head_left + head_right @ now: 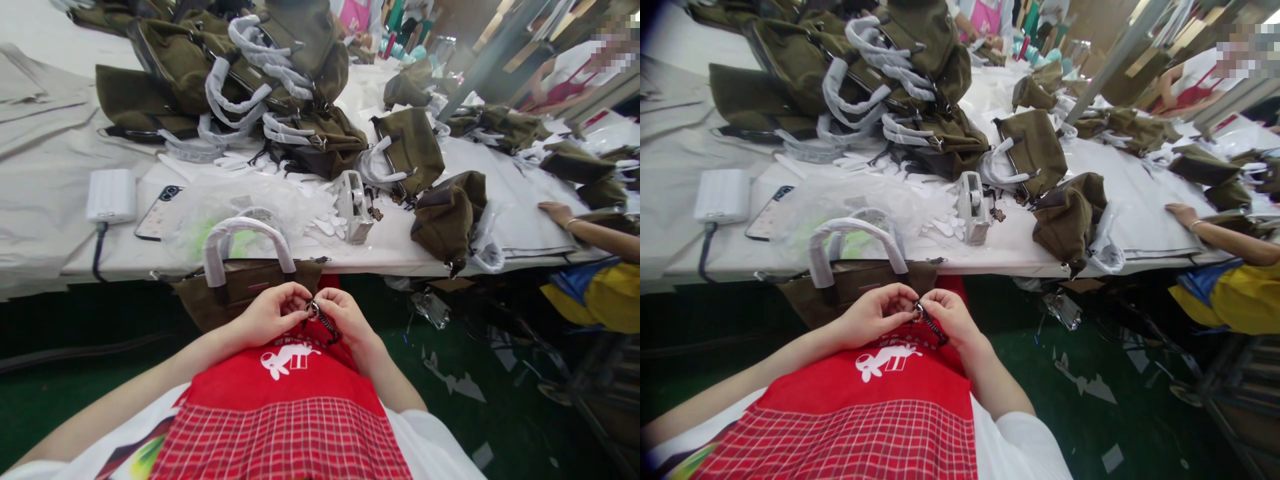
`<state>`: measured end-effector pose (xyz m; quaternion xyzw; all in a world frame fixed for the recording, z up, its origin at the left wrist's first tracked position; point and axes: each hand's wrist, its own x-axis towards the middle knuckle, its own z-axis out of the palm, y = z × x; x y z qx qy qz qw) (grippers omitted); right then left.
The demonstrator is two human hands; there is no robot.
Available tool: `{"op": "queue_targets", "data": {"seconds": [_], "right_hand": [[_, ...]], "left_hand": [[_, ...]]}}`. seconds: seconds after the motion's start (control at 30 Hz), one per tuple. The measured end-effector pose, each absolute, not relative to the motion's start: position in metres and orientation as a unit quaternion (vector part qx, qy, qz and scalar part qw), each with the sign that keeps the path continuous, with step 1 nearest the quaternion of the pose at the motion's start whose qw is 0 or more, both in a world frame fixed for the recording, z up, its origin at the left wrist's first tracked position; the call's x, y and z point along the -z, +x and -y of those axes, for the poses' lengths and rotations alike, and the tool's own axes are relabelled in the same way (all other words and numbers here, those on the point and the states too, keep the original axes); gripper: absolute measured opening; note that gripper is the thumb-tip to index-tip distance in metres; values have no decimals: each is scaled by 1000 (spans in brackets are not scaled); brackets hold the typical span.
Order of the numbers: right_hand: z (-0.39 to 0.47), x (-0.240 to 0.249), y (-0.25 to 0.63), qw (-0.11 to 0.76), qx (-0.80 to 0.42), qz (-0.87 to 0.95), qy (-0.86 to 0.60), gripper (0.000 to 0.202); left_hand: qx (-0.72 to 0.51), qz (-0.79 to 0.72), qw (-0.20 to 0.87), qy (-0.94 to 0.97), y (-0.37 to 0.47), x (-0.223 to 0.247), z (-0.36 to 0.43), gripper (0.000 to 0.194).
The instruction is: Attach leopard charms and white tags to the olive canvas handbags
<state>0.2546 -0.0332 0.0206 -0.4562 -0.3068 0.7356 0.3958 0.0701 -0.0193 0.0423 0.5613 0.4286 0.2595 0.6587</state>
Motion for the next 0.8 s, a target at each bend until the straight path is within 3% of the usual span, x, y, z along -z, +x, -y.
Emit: {"op": "queue_targets", "data": {"seconds": [0.1, 0.3, 0.5, 0.7, 0.8], "right_hand": [[33, -23, 254, 395, -682, 390, -475, 22], [42, -35, 256, 497, -402, 543, -545, 9], [48, -32, 244, 419, -450, 581, -533, 15], [43, -23, 235, 495, -512, 461, -530, 19], [40, -25, 236, 506, -546, 424, -516, 22]], "left_hand": [[-272, -430, 694, 510, 71, -40, 21, 31], [-319, -470, 725, 389, 69, -35, 19, 41], [-383, -465, 714, 356, 68, -31, 16, 46], [-401, -438, 706, 385, 72, -31, 19, 50], [-387, -440, 675, 449, 71, -32, 22, 42]]}}
